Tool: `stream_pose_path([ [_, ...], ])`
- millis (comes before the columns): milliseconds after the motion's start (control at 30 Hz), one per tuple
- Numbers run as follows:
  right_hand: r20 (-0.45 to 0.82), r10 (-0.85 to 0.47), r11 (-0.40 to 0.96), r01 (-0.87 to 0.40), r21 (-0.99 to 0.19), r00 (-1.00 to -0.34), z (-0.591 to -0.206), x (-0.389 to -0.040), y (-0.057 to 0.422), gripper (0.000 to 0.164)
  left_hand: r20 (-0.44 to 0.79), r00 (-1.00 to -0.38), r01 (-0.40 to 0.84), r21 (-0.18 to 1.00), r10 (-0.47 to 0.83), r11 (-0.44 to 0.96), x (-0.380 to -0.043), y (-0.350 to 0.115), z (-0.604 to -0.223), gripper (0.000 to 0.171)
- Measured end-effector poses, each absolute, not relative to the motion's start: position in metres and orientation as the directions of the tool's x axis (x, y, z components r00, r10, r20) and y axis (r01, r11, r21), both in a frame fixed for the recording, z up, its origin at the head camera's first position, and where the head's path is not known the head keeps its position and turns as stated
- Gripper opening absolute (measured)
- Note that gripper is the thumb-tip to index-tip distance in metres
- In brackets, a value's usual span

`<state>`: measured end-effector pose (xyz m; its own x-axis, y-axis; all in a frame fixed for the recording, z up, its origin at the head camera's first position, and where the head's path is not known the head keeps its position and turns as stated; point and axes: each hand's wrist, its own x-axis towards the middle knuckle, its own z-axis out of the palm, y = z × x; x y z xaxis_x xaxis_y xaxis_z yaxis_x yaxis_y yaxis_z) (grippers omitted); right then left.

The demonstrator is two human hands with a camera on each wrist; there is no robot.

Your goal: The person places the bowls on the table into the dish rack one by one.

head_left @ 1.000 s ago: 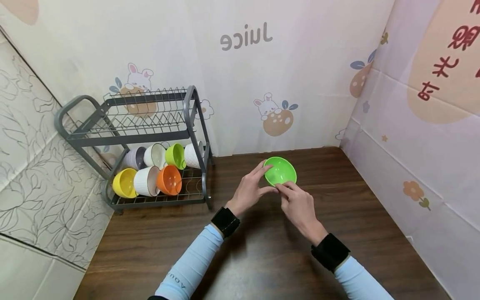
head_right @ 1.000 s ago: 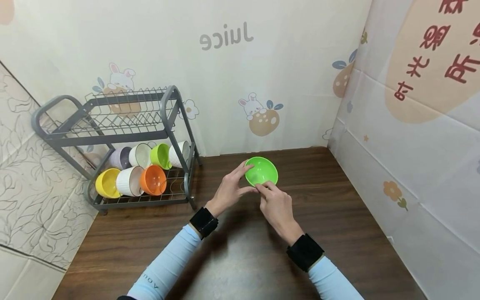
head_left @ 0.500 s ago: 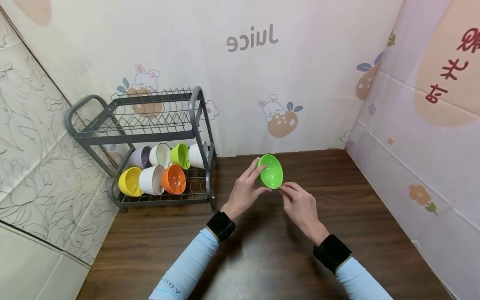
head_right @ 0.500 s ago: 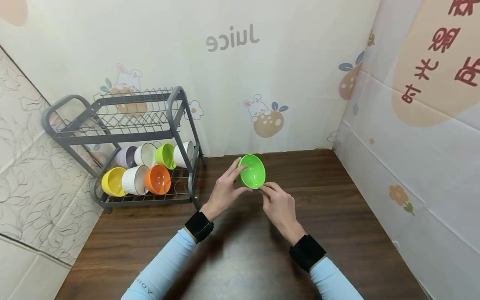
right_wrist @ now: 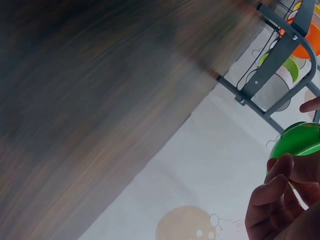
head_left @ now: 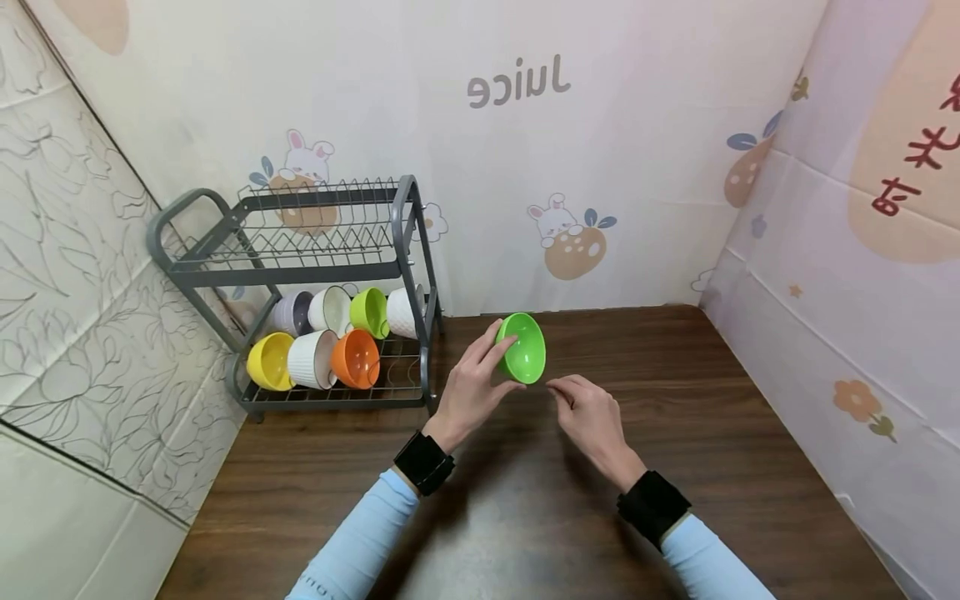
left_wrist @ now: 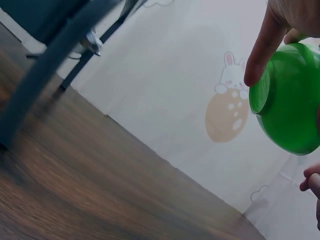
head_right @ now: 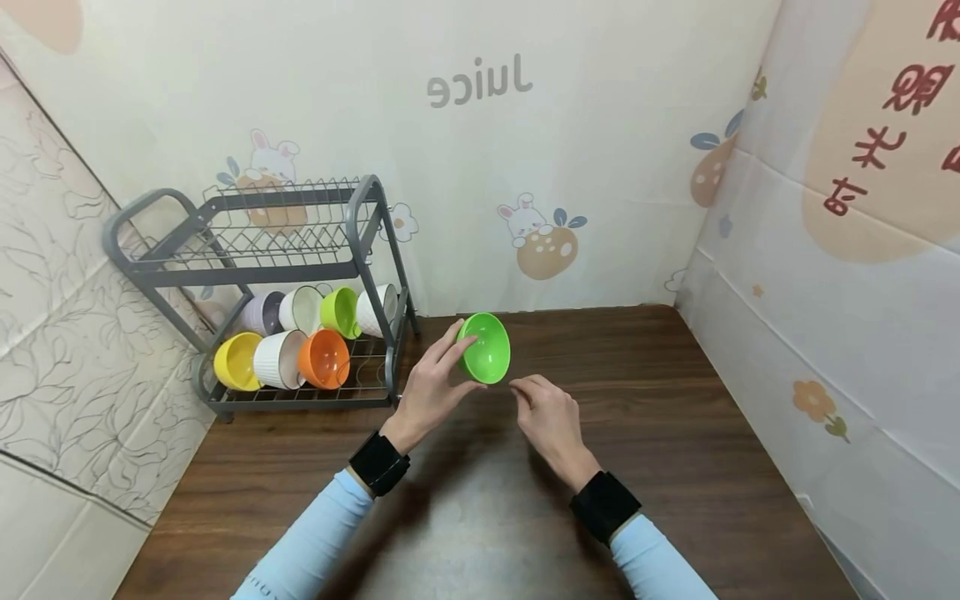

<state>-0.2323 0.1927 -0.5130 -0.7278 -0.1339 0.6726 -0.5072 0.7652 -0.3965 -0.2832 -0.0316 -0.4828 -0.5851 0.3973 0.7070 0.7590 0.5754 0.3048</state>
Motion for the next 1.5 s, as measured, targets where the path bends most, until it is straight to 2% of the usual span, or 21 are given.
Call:
stream_pose_path([
  [267,0.677,-0.177,0.727,-0.558,-0.4,-0.715,-0.515,-0.244,0.164,0.011,0.737,-0.573,0.743,0.282,0.359,0.607,-0.278,-0.06,-0.48,0.089],
  [533,0.666,-0.192,0.666,-0.594,-0.451,-0.721,-0.522,-0.257,0.13,0.012,0.729,-0.596,0.716,0.293,0.336,0.633,-0.275,-0.086,-0.478,0.086],
  [767,0.653,-0.21,0.646,-0.604,-0.466,-0.728,-0.522,-0.265,0.107,0.011,0.752,-0.576,0.715,0.274,0.32,0.643,-0.274,-0.106,-0.476,0.087],
  [1500,0.525,-0.26,0.557,-0.57,-0.604,-0.81,-0.524,-0.291,0.034,0.018,0.785,-0.566,0.665,0.254,0.252,0.702,-0.253,-0.172,-0.477,0.084],
])
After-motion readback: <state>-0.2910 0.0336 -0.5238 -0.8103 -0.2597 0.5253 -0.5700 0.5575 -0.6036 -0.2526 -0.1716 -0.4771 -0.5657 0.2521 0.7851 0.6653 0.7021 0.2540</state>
